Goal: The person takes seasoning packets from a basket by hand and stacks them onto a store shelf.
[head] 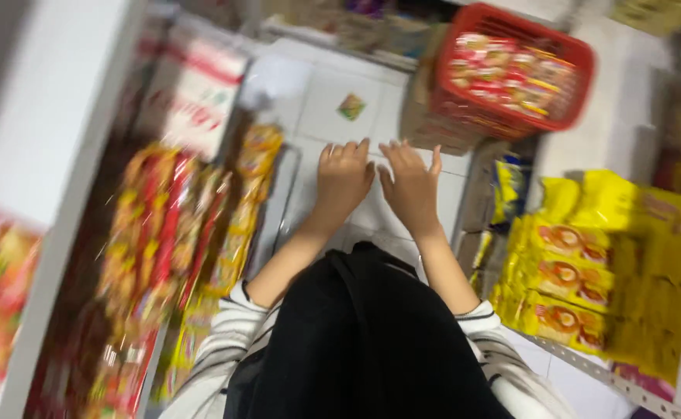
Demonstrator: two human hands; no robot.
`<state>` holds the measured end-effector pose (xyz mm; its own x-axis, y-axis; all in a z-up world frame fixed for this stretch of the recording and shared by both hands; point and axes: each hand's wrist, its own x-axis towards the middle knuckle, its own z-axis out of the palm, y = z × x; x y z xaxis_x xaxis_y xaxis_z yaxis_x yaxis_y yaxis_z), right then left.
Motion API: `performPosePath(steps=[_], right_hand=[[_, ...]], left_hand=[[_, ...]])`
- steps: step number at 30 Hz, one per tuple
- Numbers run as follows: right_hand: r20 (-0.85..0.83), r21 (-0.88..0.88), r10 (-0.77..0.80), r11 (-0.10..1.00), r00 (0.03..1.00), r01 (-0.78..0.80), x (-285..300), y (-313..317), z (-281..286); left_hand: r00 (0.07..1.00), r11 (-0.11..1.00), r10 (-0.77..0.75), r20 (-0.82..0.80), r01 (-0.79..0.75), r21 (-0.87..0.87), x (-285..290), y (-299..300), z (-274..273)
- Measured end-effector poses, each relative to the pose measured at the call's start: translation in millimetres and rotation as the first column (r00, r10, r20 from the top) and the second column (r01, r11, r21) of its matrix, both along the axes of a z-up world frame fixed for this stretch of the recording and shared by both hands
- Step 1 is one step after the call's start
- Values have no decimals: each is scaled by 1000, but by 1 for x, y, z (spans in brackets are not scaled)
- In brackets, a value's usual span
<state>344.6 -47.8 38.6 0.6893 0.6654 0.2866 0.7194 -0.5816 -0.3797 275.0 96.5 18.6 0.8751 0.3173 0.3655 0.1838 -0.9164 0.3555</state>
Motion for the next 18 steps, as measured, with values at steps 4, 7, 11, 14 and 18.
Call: performPosePath(steps=[4, 7, 11, 14, 18], right_hand=[[-91, -89, -199, 978, 976, 191, 53, -73, -42], [-200, -133, -352, 934, 915, 330, 75, -129, -70], [-312, -189, -503, 864, 806, 466, 119, -174, -90], [-308, -195, -505, 863, 806, 466, 143, -187, -104], [-353, -233, -477, 878, 805, 418, 187, -181, -122]], left_hand=[[930, 980, -181, -320, 142, -142, 73, -41, -38], [895, 955, -266, -358, 193, -226, 110, -76, -71], [866, 896, -409, -288, 320, -309, 165, -101, -100], [766, 696, -605, -219, 375, -612, 197, -103, -119], [661, 503, -717, -222, 270, -821, 253, -99, -154]])
